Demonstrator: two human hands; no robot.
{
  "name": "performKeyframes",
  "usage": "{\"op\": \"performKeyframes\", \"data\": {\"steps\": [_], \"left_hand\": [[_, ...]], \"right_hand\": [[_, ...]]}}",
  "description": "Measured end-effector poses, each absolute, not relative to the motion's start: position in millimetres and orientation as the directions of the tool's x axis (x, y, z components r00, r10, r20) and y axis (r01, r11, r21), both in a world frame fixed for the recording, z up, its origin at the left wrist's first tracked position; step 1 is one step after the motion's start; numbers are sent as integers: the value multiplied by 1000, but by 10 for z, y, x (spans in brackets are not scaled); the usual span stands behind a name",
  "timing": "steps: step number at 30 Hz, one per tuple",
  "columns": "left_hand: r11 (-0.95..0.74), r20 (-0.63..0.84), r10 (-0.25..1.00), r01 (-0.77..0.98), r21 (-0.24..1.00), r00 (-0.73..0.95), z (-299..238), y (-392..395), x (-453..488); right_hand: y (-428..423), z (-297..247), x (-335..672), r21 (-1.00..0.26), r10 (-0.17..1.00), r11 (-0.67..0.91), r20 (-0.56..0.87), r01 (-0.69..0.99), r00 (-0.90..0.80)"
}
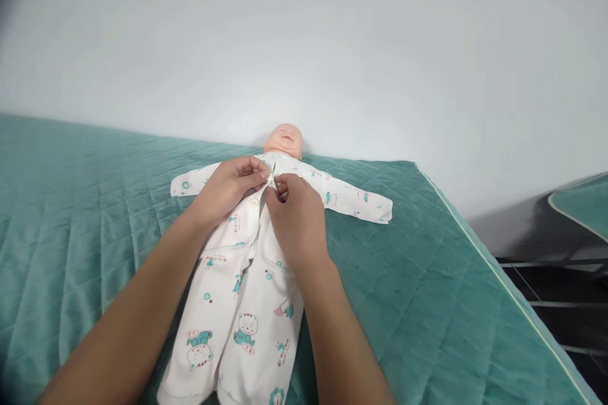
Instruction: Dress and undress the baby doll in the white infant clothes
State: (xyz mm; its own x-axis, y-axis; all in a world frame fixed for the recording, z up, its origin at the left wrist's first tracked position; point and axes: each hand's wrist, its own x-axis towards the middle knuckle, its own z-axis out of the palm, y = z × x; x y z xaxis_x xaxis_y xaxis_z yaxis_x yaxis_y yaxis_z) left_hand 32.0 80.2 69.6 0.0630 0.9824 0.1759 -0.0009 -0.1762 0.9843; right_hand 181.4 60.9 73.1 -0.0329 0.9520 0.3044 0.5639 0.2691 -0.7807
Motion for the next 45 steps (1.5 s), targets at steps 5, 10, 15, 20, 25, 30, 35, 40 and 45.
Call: {"op": "performKeyframes", "data": {"steps": [5, 10, 15, 20, 25, 30, 35, 40, 45], "left_hand": [[-172, 172, 983, -2, 985, 64, 722, 795, 328], [-182, 183, 981, -8, 983, 61, 707, 796, 332], [-159, 161, 983, -30, 987, 83, 715, 794, 310], [-151, 154, 982, -42, 988, 109, 704, 814, 272], [-181, 184, 978, -35, 983, 103, 659, 836, 252], [-187, 186, 971, -7, 982, 149, 674, 807, 259], [-239, 216, 967, 184, 954, 133, 698, 779, 310], [-245, 224, 965, 159, 956, 139, 689, 788, 326], [-228, 219, 962, 37, 973, 162, 659, 812, 289]], "right_hand": [[650, 805, 1913, -955, 995, 96, 84, 281, -53], [639, 804, 1849, -987, 994, 107, 104, 120, -31], [629, 726, 1783, -965, 981, 191, 195, 179, 5], [653, 695, 1818, -963, 981, 193, 191, 186, -32], [681, 676, 1852, -955, 974, 220, 202, 199, -103], [688, 683, 1857, -920, 964, 252, 211, 300, -163], [679, 694, 1850, -869, 955, 289, 233, 402, -185], [671, 691, 1853, -860, 959, 276, 215, 428, -187], [641, 722, 1850, -815, 947, 316, 241, 485, -211]]}}
